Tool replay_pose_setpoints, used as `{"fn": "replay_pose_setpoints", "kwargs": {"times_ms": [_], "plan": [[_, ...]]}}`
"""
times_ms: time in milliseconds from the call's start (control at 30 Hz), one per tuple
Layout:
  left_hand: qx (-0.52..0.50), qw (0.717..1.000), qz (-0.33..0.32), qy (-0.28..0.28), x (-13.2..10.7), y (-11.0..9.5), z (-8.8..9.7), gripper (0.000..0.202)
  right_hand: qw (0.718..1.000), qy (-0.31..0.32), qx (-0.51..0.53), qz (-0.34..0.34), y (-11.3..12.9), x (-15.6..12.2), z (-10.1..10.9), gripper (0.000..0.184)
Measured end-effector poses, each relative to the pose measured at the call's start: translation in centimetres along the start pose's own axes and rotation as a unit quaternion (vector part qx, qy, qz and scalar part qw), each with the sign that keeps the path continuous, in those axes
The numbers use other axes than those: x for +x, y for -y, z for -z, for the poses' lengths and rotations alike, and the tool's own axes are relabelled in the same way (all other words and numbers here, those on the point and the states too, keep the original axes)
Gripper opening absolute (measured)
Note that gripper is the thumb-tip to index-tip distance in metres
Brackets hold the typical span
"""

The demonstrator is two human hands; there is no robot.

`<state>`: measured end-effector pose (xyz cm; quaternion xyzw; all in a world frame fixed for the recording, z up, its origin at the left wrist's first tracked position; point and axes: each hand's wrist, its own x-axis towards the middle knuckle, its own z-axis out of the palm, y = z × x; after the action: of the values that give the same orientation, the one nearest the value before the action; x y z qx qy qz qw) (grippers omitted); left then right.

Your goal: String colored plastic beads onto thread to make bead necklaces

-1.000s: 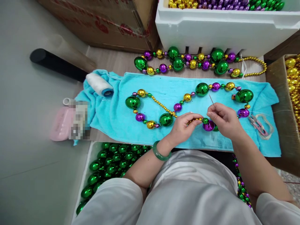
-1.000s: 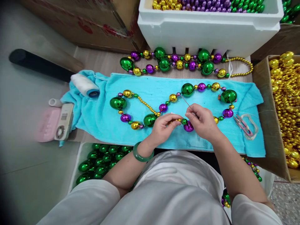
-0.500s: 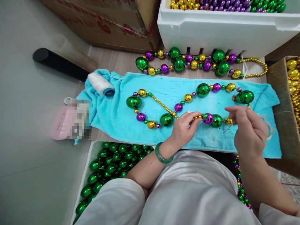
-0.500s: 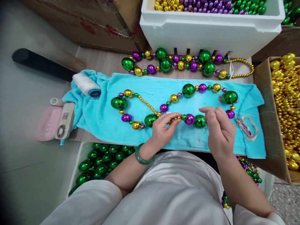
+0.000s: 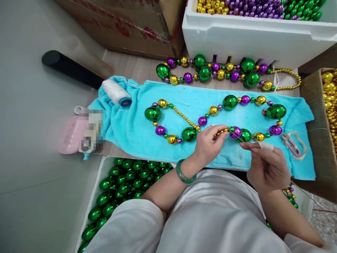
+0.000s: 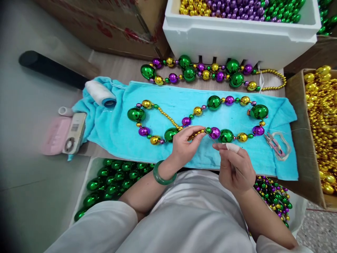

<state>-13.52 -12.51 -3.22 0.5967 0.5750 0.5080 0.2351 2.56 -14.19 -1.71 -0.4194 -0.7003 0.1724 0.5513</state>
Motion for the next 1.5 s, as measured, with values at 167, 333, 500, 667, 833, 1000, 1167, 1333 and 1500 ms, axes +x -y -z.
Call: {"fn": "replay_pose_setpoints", "kwargs": {"times_ms": [167,333,500,667,833,1000,1167,1333,1500], "plan": [[0.004,1.000,0.017,0.001,-0.2,0.2,0.1,0.012,0.997,0.001,0.046,-0.060,1.0,1.1,0.9,0.040],[0.000,1.000,0.028,-0.005,-0.2,0.6,0.0,0.013,0.944,0.127,0.186,-0.240,2.4,2.3,2.5,0.055],[-0.020,0.998,0.052,-0.010,-0.1,0.9,-0.2,0.014,0.863,0.181,0.337,-0.329,1.5,1.8,2.0,0.019],[-0.009,0.998,0.060,-0.013,-0.1,0.9,-0.2,0.014,0.852,0.196,0.313,-0.371,1.3,1.3,0.8,0.027],[0.005,0.999,0.045,-0.025,0.0,0.9,-0.1,0.012,0.896,0.196,0.188,-0.351,1.7,0.7,0.5,0.042],[0.029,0.999,0.019,-0.029,-0.1,0.7,-0.2,0.012,0.887,0.232,0.135,-0.377,1.8,0.3,0.4,0.039],[0.040,0.999,0.007,-0.032,-0.2,0.8,-0.2,0.013,0.878,0.233,0.141,-0.394,1.7,0.3,0.0,0.040],[0.043,0.999,0.008,-0.031,-0.3,0.8,-0.2,0.013,0.878,0.228,0.138,-0.398,1.6,0.4,-0.2,0.041],[0.055,0.998,-0.004,-0.032,-0.3,0.9,-0.2,0.013,0.874,0.230,0.139,-0.405,1.6,0.5,-0.2,0.042]]}}
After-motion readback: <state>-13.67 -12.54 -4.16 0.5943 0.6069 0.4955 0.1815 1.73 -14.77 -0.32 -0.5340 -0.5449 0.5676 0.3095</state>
